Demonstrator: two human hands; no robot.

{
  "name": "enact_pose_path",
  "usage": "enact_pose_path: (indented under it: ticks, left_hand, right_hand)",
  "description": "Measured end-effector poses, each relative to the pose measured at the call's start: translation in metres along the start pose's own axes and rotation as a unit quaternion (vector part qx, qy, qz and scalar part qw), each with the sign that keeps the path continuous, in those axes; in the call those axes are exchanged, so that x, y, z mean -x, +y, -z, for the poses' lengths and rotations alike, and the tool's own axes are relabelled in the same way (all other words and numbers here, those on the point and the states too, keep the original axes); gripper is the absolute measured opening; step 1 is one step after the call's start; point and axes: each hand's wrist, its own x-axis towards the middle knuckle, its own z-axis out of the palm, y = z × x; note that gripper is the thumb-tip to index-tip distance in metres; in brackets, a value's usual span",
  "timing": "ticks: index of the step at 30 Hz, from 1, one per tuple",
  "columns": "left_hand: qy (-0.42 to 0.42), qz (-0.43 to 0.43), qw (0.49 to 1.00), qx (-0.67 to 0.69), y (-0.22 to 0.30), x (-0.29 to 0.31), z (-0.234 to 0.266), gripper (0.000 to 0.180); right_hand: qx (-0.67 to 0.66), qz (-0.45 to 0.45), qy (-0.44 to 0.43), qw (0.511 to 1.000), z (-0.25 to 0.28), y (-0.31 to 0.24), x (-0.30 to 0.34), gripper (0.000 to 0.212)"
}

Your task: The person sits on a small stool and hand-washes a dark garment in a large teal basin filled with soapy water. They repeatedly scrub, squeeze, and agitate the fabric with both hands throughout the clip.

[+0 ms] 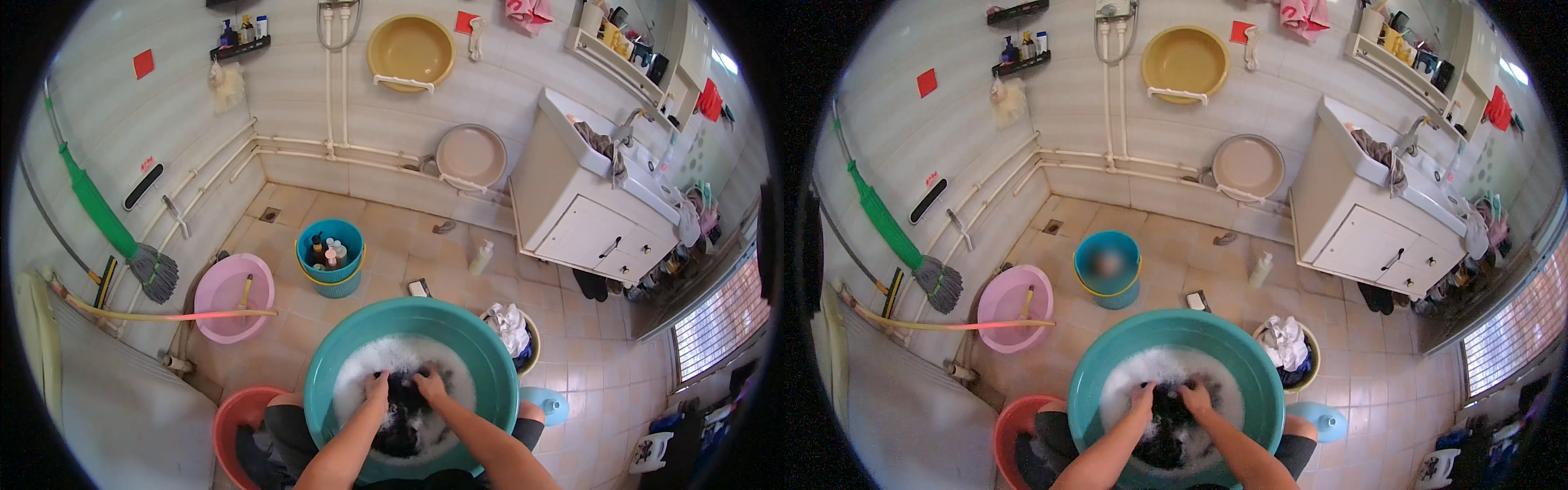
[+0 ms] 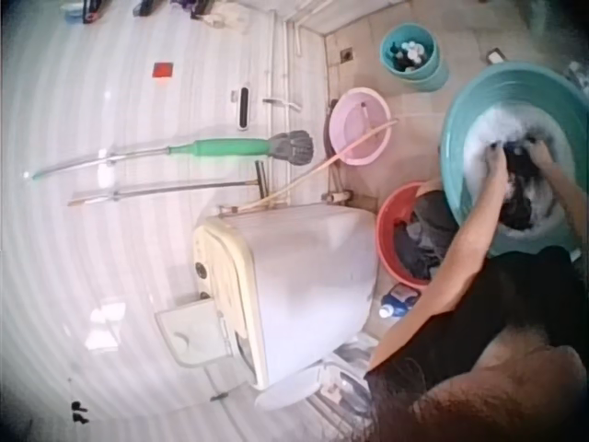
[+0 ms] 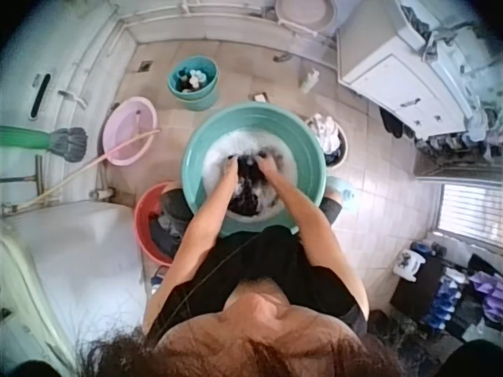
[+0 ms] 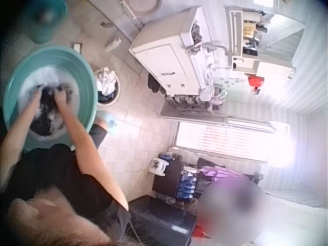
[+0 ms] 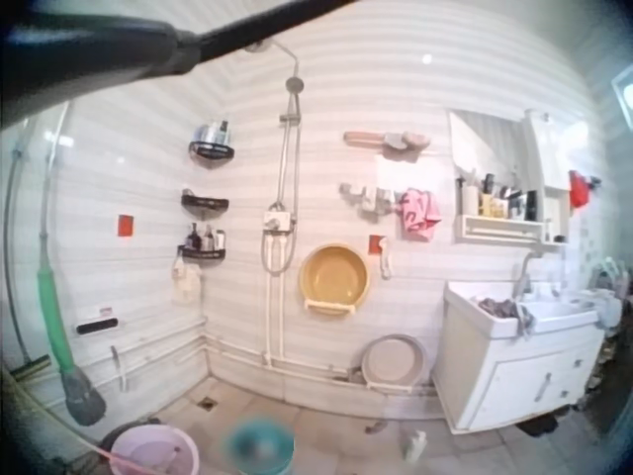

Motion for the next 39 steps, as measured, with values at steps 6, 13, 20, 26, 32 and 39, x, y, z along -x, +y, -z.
enact_pose_path:
  ticks: [6,13,20,26,32,39]
  left_hand:
    - [-0.42,0.222,0.831,0.289,-0.006,-0.021,0.029,0.04]
    - [-0.141,0.022,0.981,0.133,-0.005,0.004,0.0,0.041]
    - [-0.078,0.023,0.997,0.018,0.021,0.003,0.016,0.053]
    - [-0.013,0.054,0.998,0.008,-0.008,-0.012,0.005,0.036]
    - [-0.356,0.231,0.889,0.169,-0.033,-0.05,0.011,0.044]
    - [-0.167,0.068,0.979,0.097,-0.005,0.003,-0.003,0.039]
  right_hand:
    - [0.099,0.22,-0.086,0.967,-0.012,-0.13,0.121,0.028]
    - [0.229,0.219,0.066,0.946,-0.002,-0.099,0.051,0.037]
    - [0.243,0.155,-0.026,0.957,0.026,-0.049,0.029,0.032]
    - [0.03,0.004,0.049,0.998,-0.002,-0.004,0.008,0.033]
    - [0.082,0.179,-0.08,0.977,-0.012,-0.124,0.113,0.029]
    - [0.186,0.195,0.079,0.96,0.012,-0.108,0.057,0.037]
